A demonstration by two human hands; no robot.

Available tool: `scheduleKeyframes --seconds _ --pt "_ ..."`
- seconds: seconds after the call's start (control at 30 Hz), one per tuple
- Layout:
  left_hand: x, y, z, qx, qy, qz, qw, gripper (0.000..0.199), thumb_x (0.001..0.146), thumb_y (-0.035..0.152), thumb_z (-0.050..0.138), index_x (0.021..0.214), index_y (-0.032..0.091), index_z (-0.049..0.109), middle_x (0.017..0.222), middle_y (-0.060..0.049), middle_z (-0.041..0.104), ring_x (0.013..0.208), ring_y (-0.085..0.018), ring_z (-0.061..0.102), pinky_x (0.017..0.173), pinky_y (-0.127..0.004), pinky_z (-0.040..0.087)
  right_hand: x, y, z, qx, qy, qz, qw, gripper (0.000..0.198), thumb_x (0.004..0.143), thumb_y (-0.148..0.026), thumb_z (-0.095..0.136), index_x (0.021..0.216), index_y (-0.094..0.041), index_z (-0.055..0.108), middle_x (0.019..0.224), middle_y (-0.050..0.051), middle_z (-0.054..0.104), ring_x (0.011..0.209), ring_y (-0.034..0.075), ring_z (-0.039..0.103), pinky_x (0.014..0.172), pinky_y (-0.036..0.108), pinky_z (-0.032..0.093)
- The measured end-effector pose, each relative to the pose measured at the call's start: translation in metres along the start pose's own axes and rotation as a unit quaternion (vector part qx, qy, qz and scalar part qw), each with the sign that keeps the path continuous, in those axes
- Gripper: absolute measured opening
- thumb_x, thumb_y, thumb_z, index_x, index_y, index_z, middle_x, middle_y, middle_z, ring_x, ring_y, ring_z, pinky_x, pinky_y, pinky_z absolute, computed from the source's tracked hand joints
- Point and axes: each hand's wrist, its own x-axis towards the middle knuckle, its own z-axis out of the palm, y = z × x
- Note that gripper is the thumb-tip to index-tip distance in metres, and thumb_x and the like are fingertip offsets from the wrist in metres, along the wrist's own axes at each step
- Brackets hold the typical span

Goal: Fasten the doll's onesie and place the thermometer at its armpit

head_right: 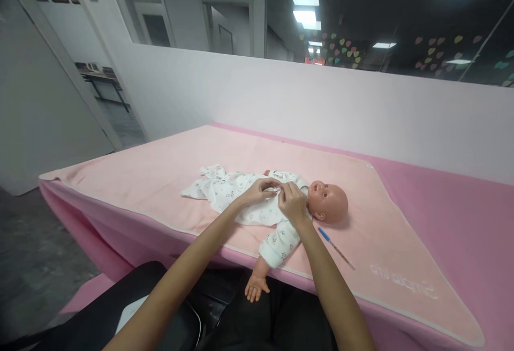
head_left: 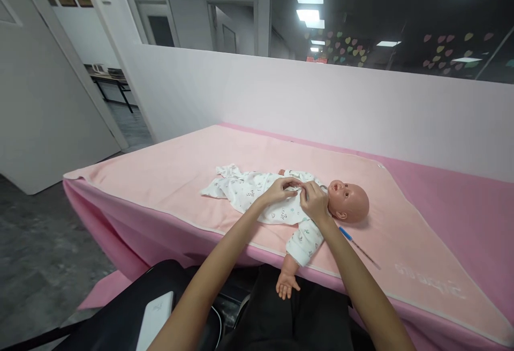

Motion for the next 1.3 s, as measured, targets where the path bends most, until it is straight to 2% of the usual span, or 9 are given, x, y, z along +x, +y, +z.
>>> scheduleKeyframes --seconds 0.17,0.33,0.53,0.67,0.97,1.3 --pt "0.0 -0.001 0.003 0.059 0.016 0.036 0.997 0.033 0.065 0.011 0.059 0.097 0.015 0.061 0.097 -0.006 0.063 0.091 -0.017 0.056 0.08 -0.028 0.045 -0.002 -0.001 -0.002 -0.015 -0.025 -0.008 1.0 0.012 0.078 -0.019 0.048 0.083 -0.018 0.058 0.077 0.003 0.057 0.07 0.014 0.052 0.059 0.024 0.034" --pt "-0.007 -0.004 0.012 0.135 0.082 0.091 0.983 0.023 0.073 0.014 0.052 0.094 0.015 0.059 0.096 -0.006 0.064 0.088 -0.015 0.057 0.08 -0.028 0.045 -0.002 0.0 -0.002 -0.021 -0.005 -0.057 0.998 0.014 0.084 -0.018 0.044 0.08 -0.018 0.057 0.076 0.003 0.059 0.071 0.013 0.052 0.06 0.023 0.035" --pt "-0.017 -0.007 0.023 0.312 0.146 0.141 0.928 0.021 0.077 0.02 0.049 0.097 0.018 0.056 0.093 -0.005 0.063 0.087 -0.017 0.057 0.08 -0.031 0.044 -0.004 0.002 0.001 -0.019 0.024 -0.072 0.997 0.015 0.088 -0.019 0.042 0.087 -0.018 0.057 0.085 0.005 0.062 0.076 0.013 0.055 0.064 0.023 0.038" --pt "-0.019 -0.009 0.025 0.38 0.169 0.157 0.896 0.02 0.08 0.023 0.048 0.097 0.019 0.056 0.091 -0.004 0.062 0.085 -0.017 0.056 0.079 -0.032 0.044 -0.005 0.002 0.001 -0.011 0.022 -0.067 0.997 0.015 0.088 -0.019 0.041 0.088 -0.017 0.057 0.084 0.005 0.064 0.078 0.014 0.056 0.066 0.024 0.038" --pt "-0.018 -0.011 0.026 0.423 0.195 0.172 0.868 0.018 0.082 0.022 0.044 0.088 0.019 0.06 0.083 -0.004 0.06 0.078 -0.016 0.052 0.074 -0.031 0.042 -0.004 0.001 0.0 -0.004 0.0 -0.046 0.999 0.018 0.089 -0.021 0.041 0.083 -0.019 0.058 0.076 0.003 0.064 0.072 0.014 0.054 0.064 0.024 0.036" --pt "-0.017 -0.014 0.025 0.425 0.193 0.168 0.868 0.021 0.078 0.015 0.041 0.082 0.019 0.061 0.079 -0.003 0.061 0.076 -0.016 0.053 0.073 -0.031 0.041 -0.005 0.003 0.003 0.002 -0.004 -0.031 1.0 0.02 0.089 -0.023 0.041 0.081 -0.019 0.058 0.075 0.002 0.064 0.071 0.013 0.054 0.063 0.024 0.035"
